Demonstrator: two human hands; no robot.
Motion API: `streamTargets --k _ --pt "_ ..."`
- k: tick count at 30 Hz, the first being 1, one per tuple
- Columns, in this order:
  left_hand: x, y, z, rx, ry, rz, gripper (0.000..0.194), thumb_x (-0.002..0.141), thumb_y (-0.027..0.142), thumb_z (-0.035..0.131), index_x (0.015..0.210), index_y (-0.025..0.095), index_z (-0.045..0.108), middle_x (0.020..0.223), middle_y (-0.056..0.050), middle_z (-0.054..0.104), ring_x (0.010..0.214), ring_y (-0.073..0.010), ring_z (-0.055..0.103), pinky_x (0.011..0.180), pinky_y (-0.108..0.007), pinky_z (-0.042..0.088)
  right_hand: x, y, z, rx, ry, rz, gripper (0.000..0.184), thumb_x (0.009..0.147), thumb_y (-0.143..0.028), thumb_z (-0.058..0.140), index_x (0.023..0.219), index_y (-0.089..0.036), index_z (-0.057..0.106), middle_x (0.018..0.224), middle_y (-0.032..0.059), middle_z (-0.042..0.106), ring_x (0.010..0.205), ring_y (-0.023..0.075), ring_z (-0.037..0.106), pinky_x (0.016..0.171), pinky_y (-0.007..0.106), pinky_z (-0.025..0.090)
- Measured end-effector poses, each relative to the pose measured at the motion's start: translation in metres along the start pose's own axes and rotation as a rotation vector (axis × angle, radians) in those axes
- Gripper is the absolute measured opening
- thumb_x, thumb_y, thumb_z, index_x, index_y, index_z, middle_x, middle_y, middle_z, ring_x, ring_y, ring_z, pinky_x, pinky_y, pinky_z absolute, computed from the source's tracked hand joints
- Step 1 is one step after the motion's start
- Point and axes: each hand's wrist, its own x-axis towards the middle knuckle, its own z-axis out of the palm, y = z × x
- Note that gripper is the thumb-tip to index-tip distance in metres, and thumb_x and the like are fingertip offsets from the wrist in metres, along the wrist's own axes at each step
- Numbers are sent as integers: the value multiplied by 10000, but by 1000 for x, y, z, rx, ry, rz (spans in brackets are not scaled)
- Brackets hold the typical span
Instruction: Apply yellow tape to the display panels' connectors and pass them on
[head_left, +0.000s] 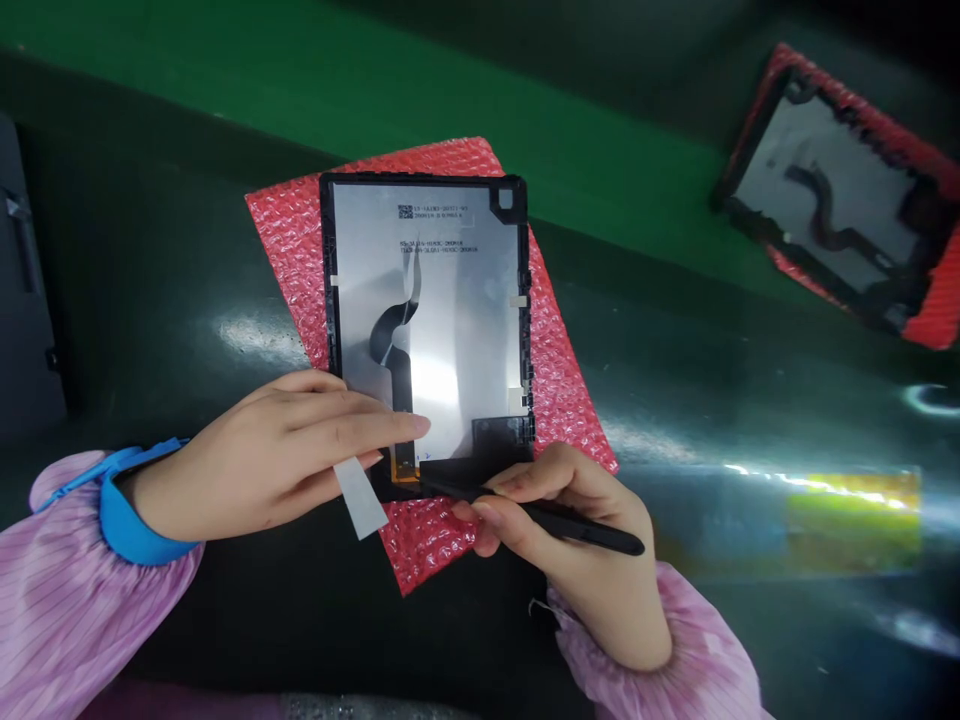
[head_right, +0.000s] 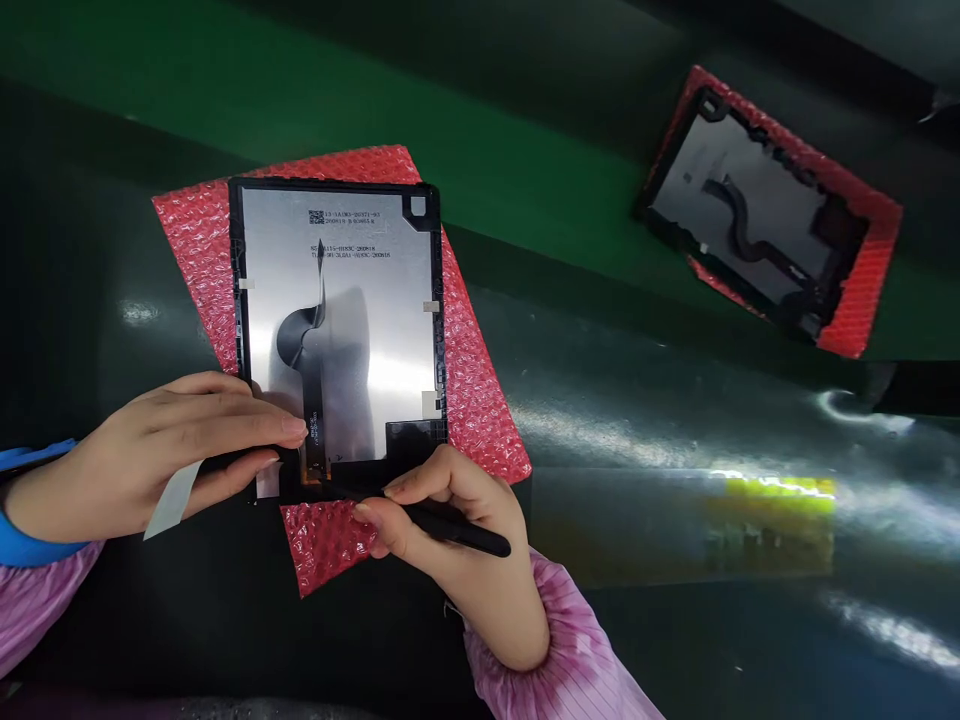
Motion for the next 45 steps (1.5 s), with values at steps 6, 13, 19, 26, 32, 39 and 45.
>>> streamTargets --k 6,13,19,26,32,39,45 --pt "0 -1 0 12 -7 8 435 942 72 576 1355 191 508 1148 -28 725 1013 -158 688 970 -309 491 1 -3 0 -1 -14 13 221 788 -121 798 755 -225 606 667 -41 760 509 120 718 541 189 595" --pt "2 0 -1 4 12 15 411 942 78 587 1330 194 516 1152 -20 722 1030 -146 685 956 -282 494 2 -1 1 6 -14 5 218 793 -106 785 752 -222 605 681 -30 773 519 128 724 526 194 599" --pt "3 1 -2 5 18 11 386 959 110 580 1322 225 515 1158 -20 726 1021 -156 696 934 -298 519 0 3 1 10 -4 -12 214 797 -152 801 751 -217 602 697 -5 779 493 133 707 514 227 608" --pt "5 1 -2 -16 8 -6 392 957 93 562 1322 231 524 1161 -21 729 1019 -164 701 923 -305 528 -1 5 -1 -13 9 7 223 796 -184 810 748 -224 596 711 3 782 486 140 701 489 245 608" --pt "4 0 -2 -16 3 -10 402 953 88 560 1328 227 518 1188 -27 723 1029 -160 700 938 -307 525 1 1 -1 -2 0 14 220 792 -167 803 735 -224 598 687 -4 779 504 145 714 474 231 597" --pt "2 0 -2 -12 -1 -18 384 957 98 566 1317 223 521 1220 -32 712 1045 -166 696 949 -319 520 3 -2 1 4 -6 19 226 801 -198 801 729 -221 587 672 -6 775 483 140 704 481 237 599" --pt "3 1 -3 -18 -1 -15 391 959 102 558 1323 238 518 1227 -33 710 1035 -171 699 930 -324 526 3 -2 1 -5 -7 14 220 800 -197 801 728 -222 594 669 -1 775 486 144 705 477 240 598"
